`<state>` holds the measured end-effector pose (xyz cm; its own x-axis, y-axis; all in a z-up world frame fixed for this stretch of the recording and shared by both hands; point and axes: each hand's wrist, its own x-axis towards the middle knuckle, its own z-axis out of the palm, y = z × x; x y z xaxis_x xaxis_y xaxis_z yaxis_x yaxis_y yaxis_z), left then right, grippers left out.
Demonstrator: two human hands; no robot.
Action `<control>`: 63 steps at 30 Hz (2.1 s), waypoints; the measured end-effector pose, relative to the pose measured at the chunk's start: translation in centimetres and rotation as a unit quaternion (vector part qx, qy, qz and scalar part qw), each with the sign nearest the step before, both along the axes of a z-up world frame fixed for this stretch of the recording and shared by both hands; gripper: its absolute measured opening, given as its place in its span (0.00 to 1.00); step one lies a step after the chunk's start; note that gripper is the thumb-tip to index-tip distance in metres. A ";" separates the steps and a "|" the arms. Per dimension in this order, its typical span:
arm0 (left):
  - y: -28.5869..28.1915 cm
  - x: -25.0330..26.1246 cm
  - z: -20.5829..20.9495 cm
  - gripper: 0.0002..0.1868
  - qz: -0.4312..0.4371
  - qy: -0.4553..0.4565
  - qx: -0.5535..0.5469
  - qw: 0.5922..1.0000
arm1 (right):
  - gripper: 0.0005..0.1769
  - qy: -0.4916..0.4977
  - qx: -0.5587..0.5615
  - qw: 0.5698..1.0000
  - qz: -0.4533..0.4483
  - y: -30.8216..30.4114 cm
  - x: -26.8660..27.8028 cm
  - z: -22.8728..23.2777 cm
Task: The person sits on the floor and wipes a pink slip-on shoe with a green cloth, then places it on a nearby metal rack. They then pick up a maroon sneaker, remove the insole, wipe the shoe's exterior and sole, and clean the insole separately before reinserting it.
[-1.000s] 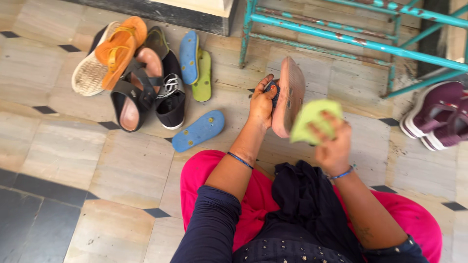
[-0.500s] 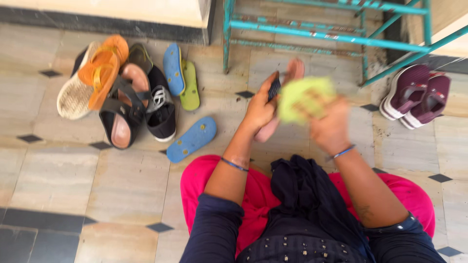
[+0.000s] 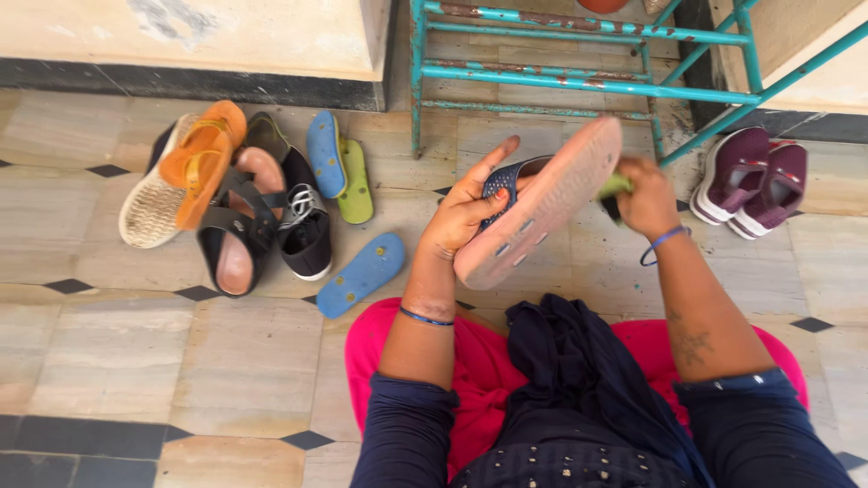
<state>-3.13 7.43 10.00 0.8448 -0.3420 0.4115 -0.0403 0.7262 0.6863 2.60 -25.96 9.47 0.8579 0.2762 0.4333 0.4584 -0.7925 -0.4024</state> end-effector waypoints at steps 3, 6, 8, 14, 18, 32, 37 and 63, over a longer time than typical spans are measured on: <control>0.5 0.3 -0.7 0.36 0.044 -0.003 -0.008 0.999 | 0.28 0.086 0.072 0.993 -0.025 -1.8 -1.1 -4.7; 0.0 1.8 -2.9 0.33 0.079 0.064 -0.038 0.994 | 0.28 0.256 0.391 0.883 -0.040 -1.5 -1.9 -8.4; -0.6 3.1 -4.6 0.31 0.149 0.107 -0.025 0.983 | 0.27 0.257 0.471 0.843 -0.047 0.0 -2.4 -9.7; -0.8 5.4 -8.4 0.25 0.196 0.202 -0.112 0.953 | 0.31 -0.030 0.250 0.966 0.053 7.9 -8.5 -1.1; -0.9 4.8 -8.5 0.24 0.183 0.130 0.015 0.974 | 0.35 -0.191 -0.029 0.970 0.149 11.9 -9.6 6.4; -1.0 2.1 -3.9 0.27 0.038 0.094 -0.088 0.991 | 0.31 0.190 0.153 0.964 -0.105 2.1 -3.7 -14.8; -2.9 3.1 -6.8 0.26 0.212 0.141 -0.080 0.964 | 0.49 0.266 -0.036 0.963 -0.026 4.5 -5.0 -15.2; -9.1 2.6 -9.4 0.54 0.255 0.111 0.391 0.877 | 0.29 0.535 0.559 0.633 0.016 3.3 -9.4 -7.1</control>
